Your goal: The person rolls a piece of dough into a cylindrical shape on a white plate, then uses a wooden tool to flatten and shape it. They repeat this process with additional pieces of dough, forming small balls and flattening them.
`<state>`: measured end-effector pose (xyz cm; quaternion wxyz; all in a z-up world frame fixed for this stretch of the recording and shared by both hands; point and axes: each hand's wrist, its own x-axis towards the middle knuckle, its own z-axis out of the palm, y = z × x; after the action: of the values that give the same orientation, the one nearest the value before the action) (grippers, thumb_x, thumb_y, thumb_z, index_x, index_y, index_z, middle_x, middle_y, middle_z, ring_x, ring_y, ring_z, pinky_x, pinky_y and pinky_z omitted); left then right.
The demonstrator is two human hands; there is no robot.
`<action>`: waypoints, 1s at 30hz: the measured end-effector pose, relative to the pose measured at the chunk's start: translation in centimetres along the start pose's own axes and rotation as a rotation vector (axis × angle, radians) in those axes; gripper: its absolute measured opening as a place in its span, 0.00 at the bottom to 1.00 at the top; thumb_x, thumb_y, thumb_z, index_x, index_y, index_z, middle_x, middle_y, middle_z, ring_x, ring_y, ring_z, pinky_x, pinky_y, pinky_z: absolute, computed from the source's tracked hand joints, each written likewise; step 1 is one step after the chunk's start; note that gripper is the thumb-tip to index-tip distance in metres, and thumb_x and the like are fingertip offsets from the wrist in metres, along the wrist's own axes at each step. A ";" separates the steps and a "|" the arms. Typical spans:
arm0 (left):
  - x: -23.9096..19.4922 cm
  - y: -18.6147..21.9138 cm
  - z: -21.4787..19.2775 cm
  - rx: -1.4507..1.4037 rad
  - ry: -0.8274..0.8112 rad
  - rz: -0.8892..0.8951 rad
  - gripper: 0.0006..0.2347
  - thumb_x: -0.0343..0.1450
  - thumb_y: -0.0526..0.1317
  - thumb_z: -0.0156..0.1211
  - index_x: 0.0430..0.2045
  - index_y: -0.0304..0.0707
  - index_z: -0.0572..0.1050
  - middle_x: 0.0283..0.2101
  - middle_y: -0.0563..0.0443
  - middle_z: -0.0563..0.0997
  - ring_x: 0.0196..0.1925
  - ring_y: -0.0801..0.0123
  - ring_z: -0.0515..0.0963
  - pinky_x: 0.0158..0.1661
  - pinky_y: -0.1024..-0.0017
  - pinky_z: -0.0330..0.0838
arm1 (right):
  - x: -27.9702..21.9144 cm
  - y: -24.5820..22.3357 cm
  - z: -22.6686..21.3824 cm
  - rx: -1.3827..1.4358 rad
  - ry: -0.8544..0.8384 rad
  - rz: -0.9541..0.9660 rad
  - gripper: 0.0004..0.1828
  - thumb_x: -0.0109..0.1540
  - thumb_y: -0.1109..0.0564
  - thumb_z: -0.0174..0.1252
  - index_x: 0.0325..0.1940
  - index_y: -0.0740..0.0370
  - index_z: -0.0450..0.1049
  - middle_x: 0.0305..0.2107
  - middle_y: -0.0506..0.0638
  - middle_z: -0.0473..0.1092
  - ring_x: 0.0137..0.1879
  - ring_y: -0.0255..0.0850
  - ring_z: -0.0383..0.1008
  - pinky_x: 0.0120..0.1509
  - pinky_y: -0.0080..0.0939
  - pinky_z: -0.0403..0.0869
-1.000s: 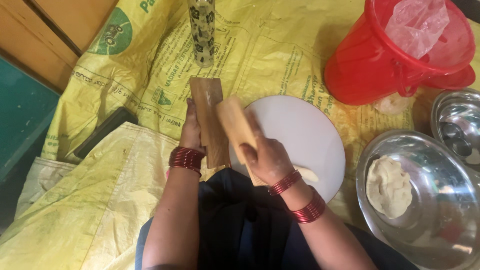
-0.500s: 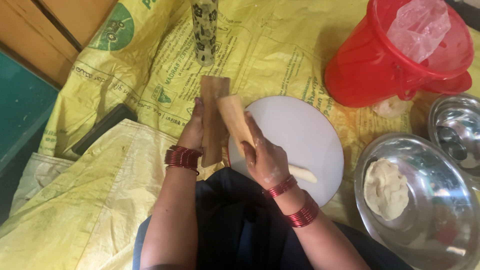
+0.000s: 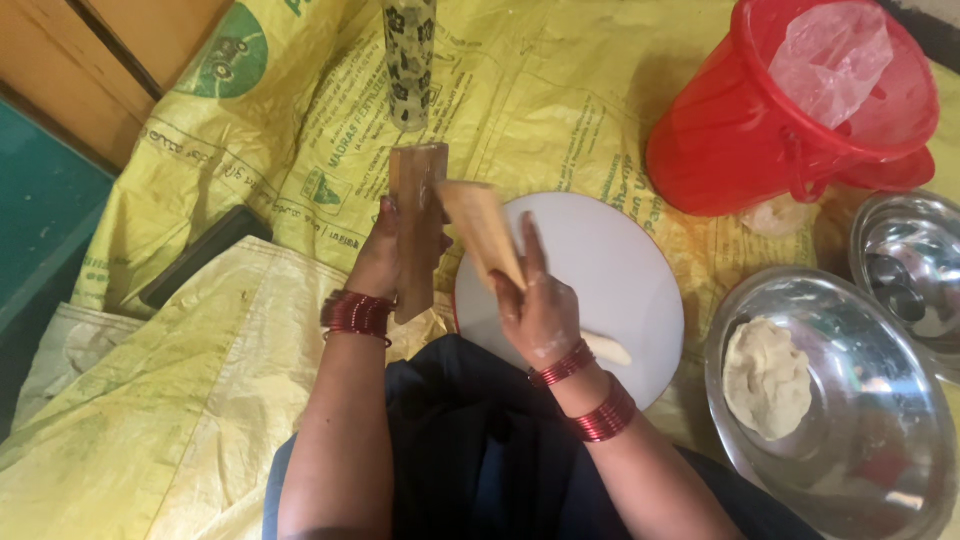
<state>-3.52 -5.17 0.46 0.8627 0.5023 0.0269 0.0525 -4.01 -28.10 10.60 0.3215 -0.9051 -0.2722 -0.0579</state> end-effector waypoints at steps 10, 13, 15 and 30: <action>0.2 1.5 -0.3 0.221 0.060 0.177 0.39 0.61 0.24 0.66 0.71 0.36 0.55 0.70 0.45 0.66 0.69 0.62 0.69 0.61 0.66 0.70 | 4.5 4.1 2.7 0.890 0.237 0.107 0.16 0.66 0.61 0.61 0.57 0.67 0.70 0.46 0.51 0.74 0.49 0.36 0.75 0.54 0.38 0.75; -0.1 2.0 -0.3 0.357 0.080 0.192 0.42 0.58 0.22 0.66 0.72 0.35 0.54 0.71 0.45 0.66 0.72 0.63 0.66 0.64 0.66 0.67 | 5.8 4.4 3.0 1.093 0.424 0.214 0.17 0.68 0.58 0.62 0.59 0.65 0.69 0.45 0.49 0.73 0.48 0.36 0.73 0.52 0.37 0.75; -0.5 2.5 -0.5 0.387 0.099 0.066 0.41 0.58 0.24 0.65 0.70 0.37 0.55 0.69 0.49 0.67 0.66 0.63 0.70 0.57 0.65 0.72 | 6.1 4.4 3.4 1.252 0.567 0.240 0.19 0.68 0.55 0.62 0.59 0.62 0.66 0.46 0.49 0.73 0.48 0.36 0.74 0.50 0.39 0.76; -0.6 1.2 -2.4 0.620 0.063 0.042 0.41 0.57 0.28 0.66 0.69 0.36 0.56 0.65 0.46 0.70 0.68 0.62 0.69 0.64 0.68 0.63 | 2.6 9.5 8.6 1.773 0.477 0.552 0.27 0.62 0.52 0.67 0.61 0.62 0.67 0.50 0.54 0.73 0.55 0.51 0.79 0.54 0.42 0.82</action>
<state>-4.47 -2.59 0.35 0.6659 0.7399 0.0582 0.0752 2.66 -27.79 -0.68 0.9388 -0.3293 0.0784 0.0640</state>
